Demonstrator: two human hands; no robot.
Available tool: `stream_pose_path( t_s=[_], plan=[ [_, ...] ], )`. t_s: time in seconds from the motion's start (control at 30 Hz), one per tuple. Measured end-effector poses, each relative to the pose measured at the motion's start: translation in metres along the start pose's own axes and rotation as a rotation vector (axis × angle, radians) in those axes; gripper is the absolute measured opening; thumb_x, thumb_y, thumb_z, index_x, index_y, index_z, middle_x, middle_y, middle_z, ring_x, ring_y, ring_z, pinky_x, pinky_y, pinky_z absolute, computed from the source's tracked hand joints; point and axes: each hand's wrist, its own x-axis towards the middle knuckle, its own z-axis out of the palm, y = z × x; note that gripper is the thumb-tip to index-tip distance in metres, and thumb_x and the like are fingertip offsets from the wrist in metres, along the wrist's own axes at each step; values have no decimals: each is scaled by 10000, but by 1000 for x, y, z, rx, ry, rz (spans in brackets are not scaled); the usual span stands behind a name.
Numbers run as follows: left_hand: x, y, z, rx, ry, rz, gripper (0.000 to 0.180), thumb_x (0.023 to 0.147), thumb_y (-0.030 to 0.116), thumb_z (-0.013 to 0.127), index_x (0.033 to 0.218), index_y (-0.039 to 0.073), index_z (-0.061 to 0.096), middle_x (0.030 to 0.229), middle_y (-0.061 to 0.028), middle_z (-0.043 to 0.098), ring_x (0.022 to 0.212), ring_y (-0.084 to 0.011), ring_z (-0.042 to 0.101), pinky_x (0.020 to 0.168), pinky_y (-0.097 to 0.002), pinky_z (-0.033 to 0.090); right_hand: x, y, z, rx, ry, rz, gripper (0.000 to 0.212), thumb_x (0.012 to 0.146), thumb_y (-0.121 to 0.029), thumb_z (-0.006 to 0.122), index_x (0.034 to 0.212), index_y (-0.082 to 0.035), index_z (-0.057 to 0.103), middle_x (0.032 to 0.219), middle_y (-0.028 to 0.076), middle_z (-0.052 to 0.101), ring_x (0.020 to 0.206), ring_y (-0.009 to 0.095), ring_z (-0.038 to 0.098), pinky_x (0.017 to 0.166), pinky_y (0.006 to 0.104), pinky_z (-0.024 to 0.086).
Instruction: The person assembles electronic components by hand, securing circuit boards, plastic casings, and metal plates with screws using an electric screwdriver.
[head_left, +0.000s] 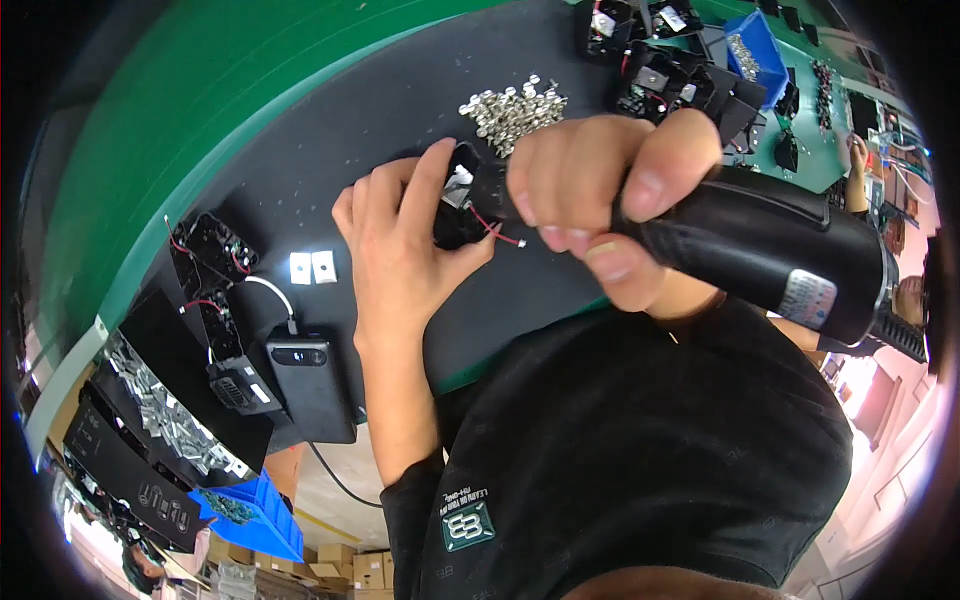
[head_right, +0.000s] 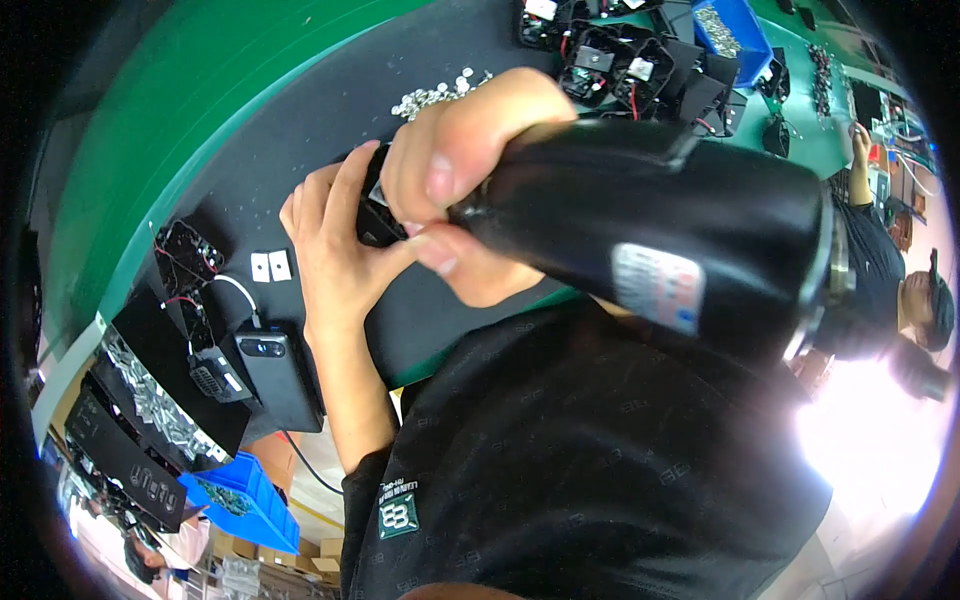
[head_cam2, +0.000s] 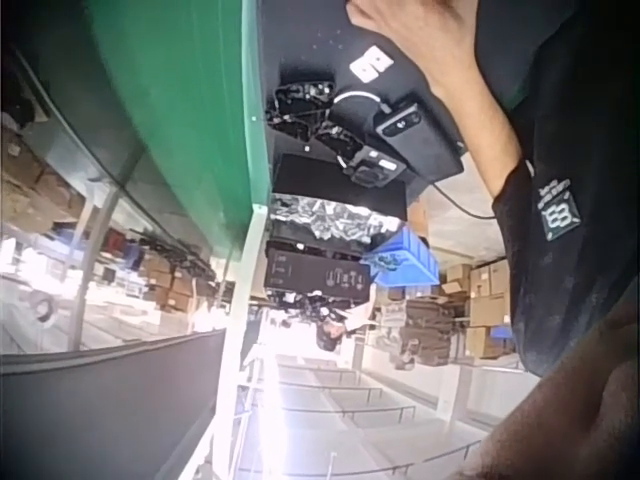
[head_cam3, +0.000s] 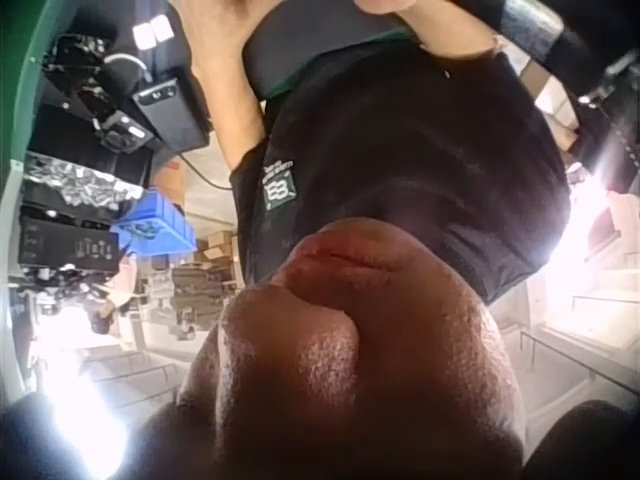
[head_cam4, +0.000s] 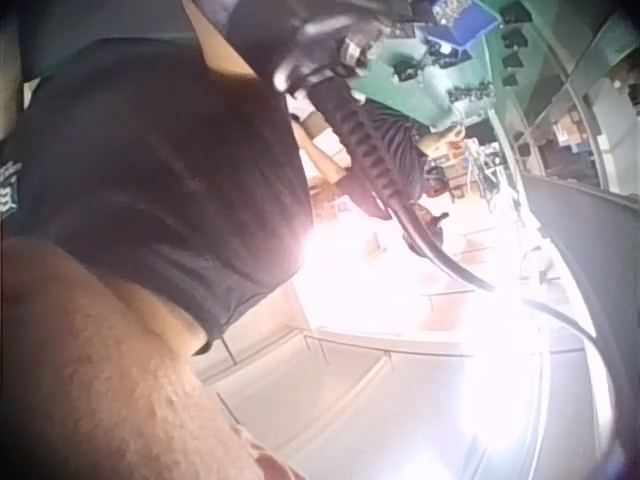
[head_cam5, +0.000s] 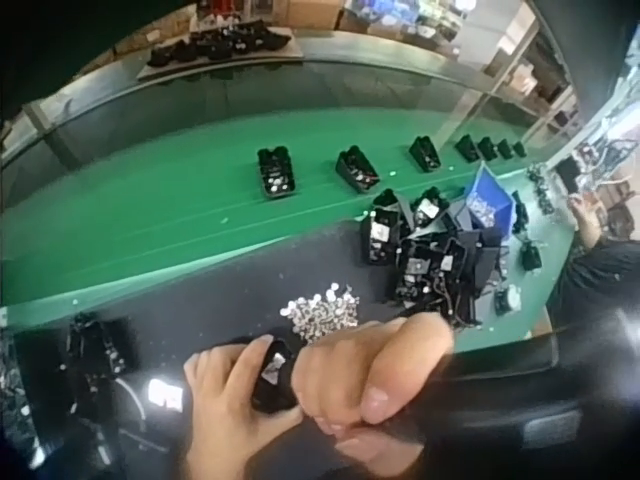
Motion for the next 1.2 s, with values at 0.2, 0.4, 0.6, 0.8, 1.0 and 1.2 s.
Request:
stream_pose_path(
  t_s=[0.2,0.4,0.6,0.8,1.0,1.2],
  plan=[
    [-2,0,-1,101,-13,6,769,478,216,814,1215,122,616,1047,-56,600,967,-251,554,917,-402,341,-17,8,3,8,125,-36,579,753,60,667,1250,-90,409,775,61,580,631,198,556,621,340,464],
    [6,21,0,230,-81,-85,794,546,176,808,1279,81,519,1186,-95,585,1098,-269,545,993,-418,308,-13,-69,-26,201,96,-298,393,889,-155,687,1209,-264,485,769,-13,633,671,119,627,647,267,535],
    [111,71,27,-7,-46,235,778,608,147,765,1327,83,475,1237,-128,570,1156,-309,525,1018,-413,331,-44,-111,-55,-8,93,-200,355,866,-144,704,1144,-235,502,778,-15,633,682,106,634,629,248,525],
    [195,111,95,-16,-70,461,669,623,286,809,1185,48,533,1158,-149,583,1164,-329,498,962,-469,337,-67,-102,-72,34,183,-153,387,825,-141,695,1130,-166,459,726,-16,612,614,128,616,585,264,505],
    [215,114,131,228,-187,426,682,681,453,783,1182,32,592,1301,-171,539,1257,-329,446,1034,-476,294,-66,-105,-86,-2,252,-148,382,840,-174,682,1137,-178,441,708,-36,597,602,102,596,576,248,486],
    [187,86,51,-135,-202,399,638,757,355,752,1252,14,537,1291,-203,517,1202,-349,474,1009,-435,342,-62,-87,-81,9,440,-156,414,819,-199,707,1163,-233,478,683,-67,562,618,76,541,595,234,443]
  ],
)
